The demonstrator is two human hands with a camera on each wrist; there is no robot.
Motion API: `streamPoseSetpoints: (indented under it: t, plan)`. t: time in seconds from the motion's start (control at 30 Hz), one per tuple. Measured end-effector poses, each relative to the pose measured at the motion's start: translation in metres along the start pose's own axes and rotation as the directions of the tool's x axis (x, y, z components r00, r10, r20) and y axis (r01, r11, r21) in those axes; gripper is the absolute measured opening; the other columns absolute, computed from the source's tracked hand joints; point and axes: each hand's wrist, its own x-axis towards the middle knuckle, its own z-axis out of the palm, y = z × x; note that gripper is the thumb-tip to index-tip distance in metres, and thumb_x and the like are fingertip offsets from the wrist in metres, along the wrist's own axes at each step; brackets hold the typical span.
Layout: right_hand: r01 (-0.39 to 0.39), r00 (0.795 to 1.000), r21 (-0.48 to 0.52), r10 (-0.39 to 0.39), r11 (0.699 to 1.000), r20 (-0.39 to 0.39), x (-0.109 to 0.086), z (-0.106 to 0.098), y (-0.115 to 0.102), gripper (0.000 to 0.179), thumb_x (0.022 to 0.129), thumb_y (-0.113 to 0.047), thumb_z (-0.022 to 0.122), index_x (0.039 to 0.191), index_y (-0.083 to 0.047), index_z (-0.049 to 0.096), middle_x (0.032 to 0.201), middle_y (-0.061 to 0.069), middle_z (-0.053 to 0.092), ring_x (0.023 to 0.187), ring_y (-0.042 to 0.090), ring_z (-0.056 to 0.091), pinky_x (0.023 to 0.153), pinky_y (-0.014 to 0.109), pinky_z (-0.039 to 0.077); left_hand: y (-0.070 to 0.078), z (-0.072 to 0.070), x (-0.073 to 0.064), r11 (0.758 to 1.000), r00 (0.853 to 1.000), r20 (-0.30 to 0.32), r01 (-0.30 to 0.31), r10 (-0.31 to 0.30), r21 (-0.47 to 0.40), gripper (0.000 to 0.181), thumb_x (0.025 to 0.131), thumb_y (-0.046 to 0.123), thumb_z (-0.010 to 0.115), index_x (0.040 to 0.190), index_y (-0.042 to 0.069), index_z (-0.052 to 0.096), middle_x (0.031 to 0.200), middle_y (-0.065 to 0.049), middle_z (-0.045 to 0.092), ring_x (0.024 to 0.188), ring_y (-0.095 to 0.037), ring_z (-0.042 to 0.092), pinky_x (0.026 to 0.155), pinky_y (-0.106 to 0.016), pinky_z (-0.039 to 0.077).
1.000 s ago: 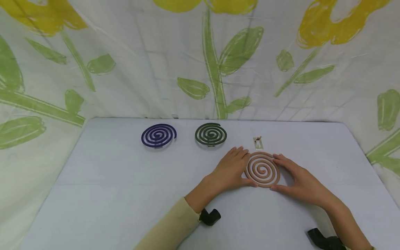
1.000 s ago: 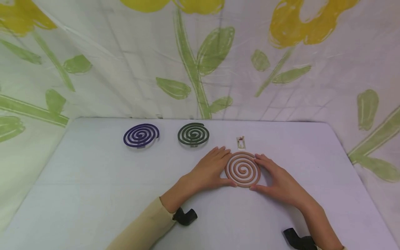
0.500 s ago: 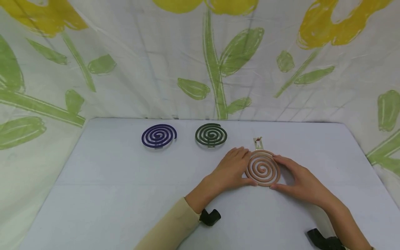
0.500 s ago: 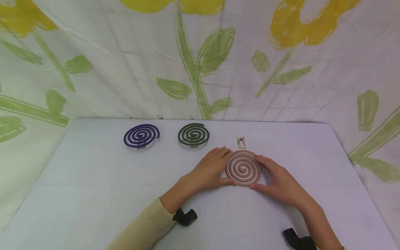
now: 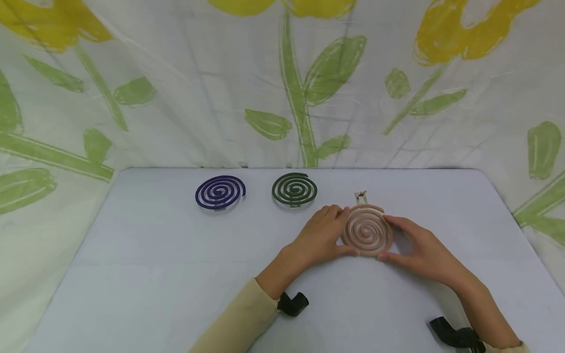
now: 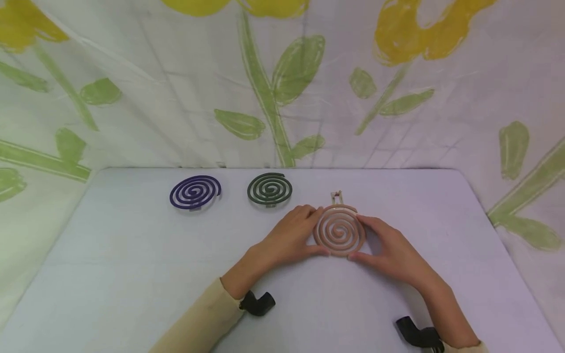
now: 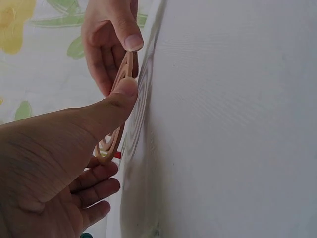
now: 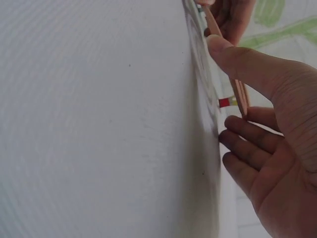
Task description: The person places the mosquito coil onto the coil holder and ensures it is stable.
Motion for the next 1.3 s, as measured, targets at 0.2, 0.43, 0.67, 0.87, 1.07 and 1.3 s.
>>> streamPoseSetpoints:
  t: [0.2, 0.43, 0.67, 0.87, 1.07, 1.3]
  plan:
    - [-0.010, 1.000, 0.005, 0.010, 1.000, -0.005, 0.002, -0.001, -0.001, 0.086, 0.070, -0.020, 0.099, 0.146, -0.007, 0.060, 0.140, 0.017, 0.068, 0.134, -0.024, 0.035, 0.109, -0.008, 0.022, 0.001, -0.002, 0.000, 1.000, 1.000, 0.019, 0.018, -0.017, -0.017, 0.101, 0.089, 0.061, 0.078, 0.160, 0.000, 0.041, 0.142, -0.011, 0.060, 0.134, -0.026, 0.056, 0.119, -0.033, 0.047]
    - [-0.021, 1.000, 0.039, 0.020, 0.999, 0.015, 0.012, -0.007, -0.004, 0.086, 0.075, -0.018, 0.097, 0.149, -0.005, 0.057, 0.142, 0.018, 0.068, 0.133, -0.023, 0.039, 0.108, -0.007, 0.027, -0.002, -0.008, 0.003, 0.999, 0.999, -0.017, 0.032, -0.033, -0.041, 0.101, 0.092, 0.055, 0.078, 0.162, -0.002, 0.034, 0.149, -0.013, 0.058, 0.139, -0.027, 0.055, 0.122, -0.034, 0.046]
    - [-0.031, 0.999, 0.090, 0.028, 0.995, 0.037, 0.019, -0.014, -0.007, 0.085, 0.079, -0.011, 0.094, 0.152, 0.000, 0.052, 0.144, 0.022, 0.064, 0.127, -0.023, 0.044, 0.107, -0.006, 0.033, -0.002, -0.013, 0.008, 0.997, 0.999, -0.031, 0.040, -0.043, -0.072, 0.094, 0.094, 0.053, 0.077, 0.162, 0.000, 0.038, 0.148, -0.012, 0.058, 0.138, -0.027, 0.055, 0.121, -0.034, 0.046]
    - [-0.051, 0.998, 0.108, 0.045, 0.993, 0.054, 0.025, -0.018, -0.009, 0.084, 0.081, -0.011, 0.092, 0.153, 0.001, 0.051, 0.146, 0.024, 0.062, 0.126, -0.026, 0.042, 0.106, -0.006, 0.034, -0.003, -0.019, 0.010, 0.996, 0.997, -0.051, 0.053, -0.057, -0.074, 0.092, 0.093, 0.052, 0.078, 0.160, 0.002, 0.041, 0.147, -0.012, 0.059, 0.136, -0.026, 0.057, 0.119, -0.034, 0.048]
    - [-0.072, 0.996, 0.135, 0.063, 0.988, 0.068, 0.030, -0.020, -0.009, 0.085, 0.081, -0.009, 0.091, 0.154, 0.004, 0.049, 0.147, 0.027, 0.060, 0.125, -0.028, 0.043, 0.106, -0.006, 0.036, -0.002, -0.023, 0.013, 0.989, 0.996, -0.036, 0.081, -0.086, -0.121, 0.092, 0.094, 0.049, 0.079, 0.162, 0.004, 0.038, 0.151, -0.012, 0.056, 0.140, -0.025, 0.055, 0.119, -0.033, 0.048]
    - [-0.102, 0.992, 0.209, 0.083, 0.973, 0.099, 0.040, -0.023, -0.008, 0.088, 0.082, -0.005, 0.089, 0.157, 0.006, 0.043, 0.149, 0.027, 0.057, 0.113, -0.020, 0.057, 0.103, -0.003, 0.042, -0.006, -0.027, 0.019, 0.973, 0.993, -0.025, 0.108, -0.116, -0.206, 0.090, 0.095, 0.043, 0.080, 0.163, 0.004, 0.036, 0.154, -0.013, 0.054, 0.144, -0.024, 0.053, 0.122, -0.035, 0.047]
